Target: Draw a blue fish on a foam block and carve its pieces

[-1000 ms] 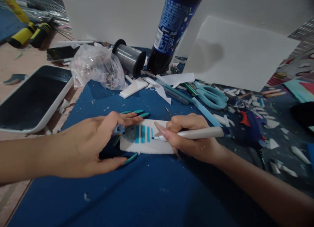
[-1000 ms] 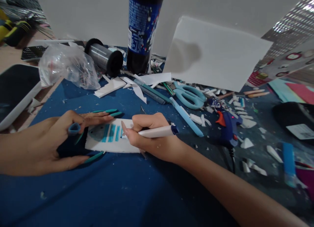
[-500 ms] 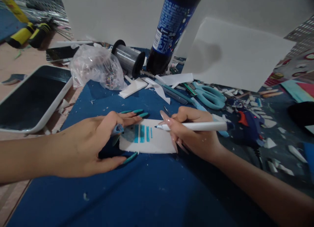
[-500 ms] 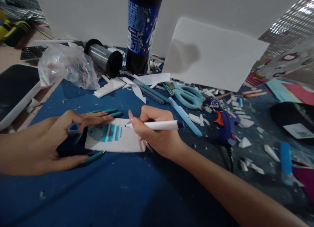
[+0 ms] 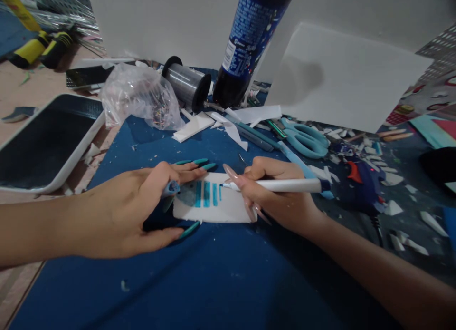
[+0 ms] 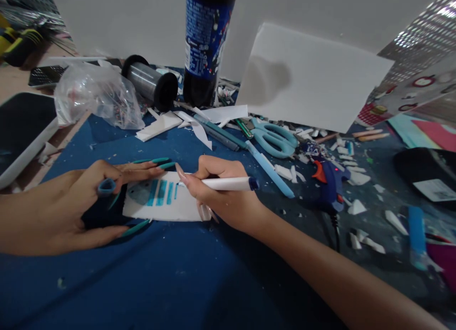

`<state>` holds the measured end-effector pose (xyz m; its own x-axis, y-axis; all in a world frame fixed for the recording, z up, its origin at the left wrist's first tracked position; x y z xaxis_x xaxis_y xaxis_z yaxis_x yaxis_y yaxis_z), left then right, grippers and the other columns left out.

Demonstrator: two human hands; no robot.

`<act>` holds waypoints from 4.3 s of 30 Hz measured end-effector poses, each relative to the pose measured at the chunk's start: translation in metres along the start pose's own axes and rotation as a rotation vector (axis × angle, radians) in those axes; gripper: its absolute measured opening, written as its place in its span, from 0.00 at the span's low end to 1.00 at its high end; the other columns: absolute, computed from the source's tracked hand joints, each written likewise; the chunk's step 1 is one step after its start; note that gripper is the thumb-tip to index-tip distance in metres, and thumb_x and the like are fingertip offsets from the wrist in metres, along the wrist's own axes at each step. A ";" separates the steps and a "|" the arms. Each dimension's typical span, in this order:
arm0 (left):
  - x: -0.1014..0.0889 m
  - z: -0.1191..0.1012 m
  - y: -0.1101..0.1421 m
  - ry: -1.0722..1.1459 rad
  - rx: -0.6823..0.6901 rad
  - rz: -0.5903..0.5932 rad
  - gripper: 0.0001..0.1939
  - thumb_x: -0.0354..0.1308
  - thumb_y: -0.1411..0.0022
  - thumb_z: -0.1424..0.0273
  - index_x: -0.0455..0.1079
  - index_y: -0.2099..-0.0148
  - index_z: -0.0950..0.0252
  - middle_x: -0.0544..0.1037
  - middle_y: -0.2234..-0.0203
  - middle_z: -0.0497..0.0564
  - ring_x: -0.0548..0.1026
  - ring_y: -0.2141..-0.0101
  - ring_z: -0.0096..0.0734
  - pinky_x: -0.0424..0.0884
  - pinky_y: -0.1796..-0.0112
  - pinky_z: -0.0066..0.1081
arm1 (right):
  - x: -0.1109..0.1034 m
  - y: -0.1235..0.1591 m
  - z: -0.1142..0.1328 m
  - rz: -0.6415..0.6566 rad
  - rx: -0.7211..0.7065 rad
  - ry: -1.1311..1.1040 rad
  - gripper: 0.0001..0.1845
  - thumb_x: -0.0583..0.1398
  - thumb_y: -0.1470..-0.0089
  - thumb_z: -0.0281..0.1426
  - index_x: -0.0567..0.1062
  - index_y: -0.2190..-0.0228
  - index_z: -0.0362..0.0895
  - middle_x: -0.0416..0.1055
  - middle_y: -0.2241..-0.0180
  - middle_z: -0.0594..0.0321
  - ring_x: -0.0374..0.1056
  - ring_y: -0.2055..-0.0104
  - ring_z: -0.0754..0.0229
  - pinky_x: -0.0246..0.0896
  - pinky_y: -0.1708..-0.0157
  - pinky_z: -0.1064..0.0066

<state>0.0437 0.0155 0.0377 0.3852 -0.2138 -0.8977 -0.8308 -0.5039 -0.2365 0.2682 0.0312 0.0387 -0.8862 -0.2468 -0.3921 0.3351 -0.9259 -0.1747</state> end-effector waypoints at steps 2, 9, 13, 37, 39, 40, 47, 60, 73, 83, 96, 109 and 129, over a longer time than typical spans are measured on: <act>0.000 -0.001 0.000 0.006 0.000 0.003 0.21 0.43 0.18 0.55 0.57 0.40 0.68 0.77 0.39 0.75 0.77 0.36 0.49 0.81 0.44 0.40 | 0.000 0.000 0.000 -0.001 0.013 0.028 0.23 0.65 0.38 0.29 0.65 0.82 0.47 0.62 0.83 0.69 0.59 0.80 0.66 0.53 0.79 0.70; 0.000 0.002 0.001 0.015 -0.045 0.027 0.18 0.46 0.20 0.55 0.57 0.42 0.65 0.77 0.37 0.72 0.78 0.37 0.49 0.83 0.47 0.38 | -0.002 0.001 0.000 -0.013 0.002 0.056 0.24 0.63 0.39 0.26 0.61 0.83 0.47 0.60 0.83 0.70 0.57 0.81 0.66 0.51 0.79 0.68; -0.001 0.000 0.000 -0.004 -0.026 -0.003 0.19 0.42 0.19 0.52 0.57 0.43 0.63 0.78 0.39 0.70 0.78 0.38 0.48 0.83 0.48 0.38 | -0.003 0.002 0.002 -0.027 -0.020 0.043 0.24 0.62 0.39 0.23 0.61 0.83 0.47 0.61 0.84 0.71 0.57 0.82 0.67 0.53 0.79 0.68; 0.001 -0.001 -0.001 0.011 -0.011 0.031 0.18 0.46 0.19 0.57 0.57 0.42 0.67 0.76 0.38 0.75 0.76 0.35 0.48 0.81 0.43 0.39 | -0.006 0.004 0.004 -0.070 0.027 0.044 0.28 0.63 0.36 0.26 0.59 0.84 0.48 0.60 0.86 0.70 0.56 0.84 0.66 0.61 0.77 0.66; 0.000 -0.001 -0.001 0.002 -0.012 0.024 0.19 0.45 0.19 0.56 0.57 0.41 0.67 0.76 0.38 0.76 0.76 0.36 0.48 0.81 0.44 0.39 | -0.006 0.004 0.004 -0.063 0.019 0.039 0.28 0.64 0.36 0.28 0.58 0.84 0.48 0.61 0.86 0.70 0.57 0.84 0.66 0.62 0.75 0.65; 0.000 -0.001 -0.001 -0.002 -0.011 0.022 0.19 0.44 0.19 0.56 0.57 0.41 0.67 0.77 0.38 0.76 0.76 0.36 0.48 0.81 0.44 0.39 | -0.006 0.004 0.004 -0.059 0.020 0.035 0.29 0.64 0.36 0.29 0.58 0.84 0.48 0.61 0.85 0.70 0.57 0.83 0.65 0.62 0.75 0.65; -0.001 0.000 -0.001 0.012 -0.013 0.016 0.16 0.46 0.19 0.56 0.57 0.43 0.64 0.76 0.38 0.76 0.75 0.35 0.49 0.82 0.44 0.40 | -0.005 0.003 0.003 -0.016 0.037 0.021 0.29 0.65 0.38 0.30 0.56 0.84 0.48 0.59 0.86 0.70 0.55 0.83 0.66 0.57 0.79 0.67; -0.001 -0.004 -0.003 -0.036 0.004 0.009 0.20 0.41 0.18 0.54 0.58 0.42 0.65 0.79 0.41 0.75 0.79 0.39 0.48 0.84 0.46 0.39 | -0.004 0.001 0.007 0.094 0.001 0.027 0.27 0.62 0.38 0.26 0.56 0.85 0.48 0.61 0.86 0.69 0.55 0.83 0.66 0.53 0.80 0.67; -0.003 -0.004 -0.006 -0.059 0.020 -0.037 0.19 0.38 0.17 0.53 0.57 0.45 0.64 0.81 0.44 0.73 0.82 0.42 0.48 0.84 0.49 0.36 | -0.003 0.002 0.006 0.105 0.019 -0.035 0.24 0.64 0.39 0.30 0.64 0.84 0.49 0.67 0.86 0.68 0.59 0.84 0.66 0.52 0.83 0.69; 0.000 -0.001 0.000 0.012 0.005 0.000 0.19 0.44 0.18 0.55 0.56 0.41 0.65 0.78 0.40 0.74 0.79 0.38 0.50 0.83 0.46 0.39 | 0.002 0.001 0.010 0.138 -0.075 -0.031 0.23 0.62 0.40 0.25 0.61 0.83 0.47 0.65 0.85 0.71 0.61 0.84 0.68 0.54 0.82 0.73; 0.001 0.002 0.001 0.104 -0.034 0.007 0.18 0.48 0.20 0.54 0.54 0.41 0.61 0.75 0.36 0.70 0.76 0.36 0.56 0.82 0.43 0.45 | 0.001 0.001 0.015 0.148 -0.183 0.019 0.25 0.57 0.37 0.19 0.57 0.82 0.47 0.62 0.86 0.72 0.57 0.84 0.69 0.51 0.81 0.72; 0.002 0.003 0.003 0.085 -0.055 0.052 0.19 0.52 0.23 0.56 0.54 0.41 0.61 0.75 0.36 0.70 0.77 0.37 0.57 0.82 0.44 0.46 | 0.001 0.002 0.004 0.079 -0.082 -0.017 0.24 0.61 0.39 0.22 0.58 0.82 0.47 0.60 0.84 0.72 0.58 0.84 0.69 0.50 0.81 0.70; 0.002 0.002 0.002 -0.015 -0.031 0.051 0.21 0.43 0.19 0.52 0.55 0.40 0.65 0.77 0.39 0.75 0.79 0.38 0.52 0.83 0.47 0.40 | 0.001 0.000 0.003 0.042 -0.034 0.018 0.24 0.62 0.38 0.26 0.61 0.83 0.47 0.61 0.84 0.71 0.57 0.82 0.67 0.51 0.79 0.69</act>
<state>0.0419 0.0153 0.0351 0.3362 -0.2274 -0.9139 -0.8363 -0.5183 -0.1787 0.2666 0.0306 0.0411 -0.8655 -0.2793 -0.4159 0.3823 -0.9047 -0.1879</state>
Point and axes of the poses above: each hand's wrist, its own y-axis away from the middle knuckle, its own x-axis out of the palm, z = x × y, the point moved 5 cm from there along -y, towards the middle knuckle
